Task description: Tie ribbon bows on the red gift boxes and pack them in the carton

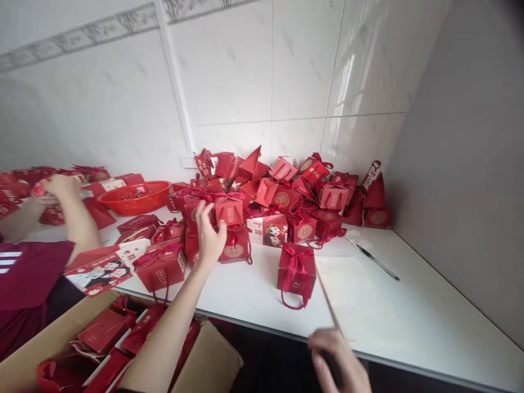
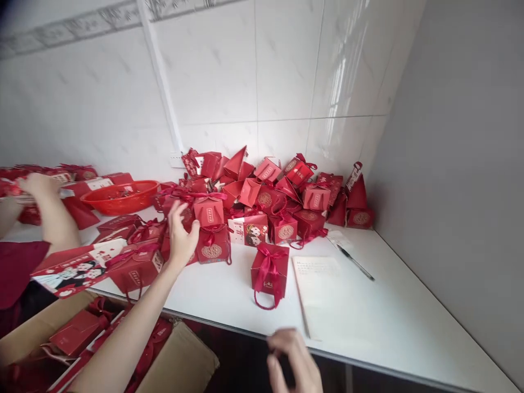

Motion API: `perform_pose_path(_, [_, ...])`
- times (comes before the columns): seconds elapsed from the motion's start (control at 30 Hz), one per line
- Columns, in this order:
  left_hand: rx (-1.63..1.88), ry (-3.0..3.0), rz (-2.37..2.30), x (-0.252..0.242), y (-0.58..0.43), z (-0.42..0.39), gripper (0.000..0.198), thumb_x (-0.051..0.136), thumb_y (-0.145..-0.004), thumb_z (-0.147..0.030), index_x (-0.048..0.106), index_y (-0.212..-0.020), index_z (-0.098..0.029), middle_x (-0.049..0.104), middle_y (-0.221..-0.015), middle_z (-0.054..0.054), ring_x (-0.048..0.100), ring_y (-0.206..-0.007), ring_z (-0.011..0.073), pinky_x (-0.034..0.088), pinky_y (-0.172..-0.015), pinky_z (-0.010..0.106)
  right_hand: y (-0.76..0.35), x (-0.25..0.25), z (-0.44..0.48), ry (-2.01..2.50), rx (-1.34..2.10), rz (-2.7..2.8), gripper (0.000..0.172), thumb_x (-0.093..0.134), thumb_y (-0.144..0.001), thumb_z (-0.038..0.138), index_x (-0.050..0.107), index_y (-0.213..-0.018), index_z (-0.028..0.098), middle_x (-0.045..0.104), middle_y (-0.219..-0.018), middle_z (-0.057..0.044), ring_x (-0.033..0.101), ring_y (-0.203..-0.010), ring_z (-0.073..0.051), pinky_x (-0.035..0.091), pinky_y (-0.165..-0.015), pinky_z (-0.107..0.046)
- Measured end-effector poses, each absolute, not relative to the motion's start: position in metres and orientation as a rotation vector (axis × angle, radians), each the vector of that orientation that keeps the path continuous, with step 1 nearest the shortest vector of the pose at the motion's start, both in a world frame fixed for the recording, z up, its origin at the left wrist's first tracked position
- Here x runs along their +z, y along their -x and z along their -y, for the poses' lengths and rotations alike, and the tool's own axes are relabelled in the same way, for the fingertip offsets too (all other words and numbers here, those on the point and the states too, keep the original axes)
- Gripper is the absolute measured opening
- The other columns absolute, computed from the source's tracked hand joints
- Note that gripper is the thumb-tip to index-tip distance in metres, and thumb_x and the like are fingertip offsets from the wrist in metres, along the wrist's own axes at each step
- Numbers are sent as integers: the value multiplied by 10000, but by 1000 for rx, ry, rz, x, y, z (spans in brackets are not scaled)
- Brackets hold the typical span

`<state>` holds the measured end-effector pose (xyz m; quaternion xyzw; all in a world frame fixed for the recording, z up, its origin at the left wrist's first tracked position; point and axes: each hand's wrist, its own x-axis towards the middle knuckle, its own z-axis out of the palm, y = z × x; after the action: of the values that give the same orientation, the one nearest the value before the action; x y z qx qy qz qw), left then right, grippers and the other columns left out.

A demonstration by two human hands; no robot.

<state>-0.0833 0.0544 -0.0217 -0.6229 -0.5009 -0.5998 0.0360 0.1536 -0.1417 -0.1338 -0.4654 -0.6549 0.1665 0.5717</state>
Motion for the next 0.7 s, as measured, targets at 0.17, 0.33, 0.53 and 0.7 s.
perform_pose_path(0.17, [-1899, 2914, 1427, -48, -1, -37, 331, 499, -809, -341, 513, -1114, -212, 521, -1253, 92, 458, -1209, 235, 357, -1026, 401, -206, -82, 80, 1325, 372, 1738, 592, 611, -760, 381, 343, -1259, 208, 443, -1229, -161, 496, -1111, -278, 474, -871, -452])
perform_pose_path(0.33, [-2808, 2579, 2247, -59, -58, -76, 335, 394, -849, -422, 548, -988, -159, 619, -1086, 125, 553, -1116, 267, 336, -1024, 426, -228, -53, 18, 1432, 825, 1970, 1082, 787, -528, 375, 159, -1388, 188, 297, -1400, -197, 324, -1290, -343, 309, -1039, -502])
perform_pose_path(0.53, [-3090, 2582, 2132, -58, -79, -99, 316, 433, -819, -414, 561, -927, -146, 667, -947, 116, 594, -1039, 264, 382, -975, 433, -242, -70, -14, 1131, 1126, 1844, 909, 677, -647, 240, 100, -1350, 235, 489, -1245, -149, 512, -1120, -267, 506, -818, -420])
perform_pose_path(0.7, [-2604, 3020, 1355, -86, -77, -78, 436, 368, -835, -534, 558, -1041, -201, 594, -1166, 84, 489, -1163, 243, 301, -1045, 403, -256, -86, -16, 1020, 706, 1877, 926, 675, -574, 92, 159, -1323, 262, 353, -1358, -133, 364, -1269, -259, 358, -1015, -443])
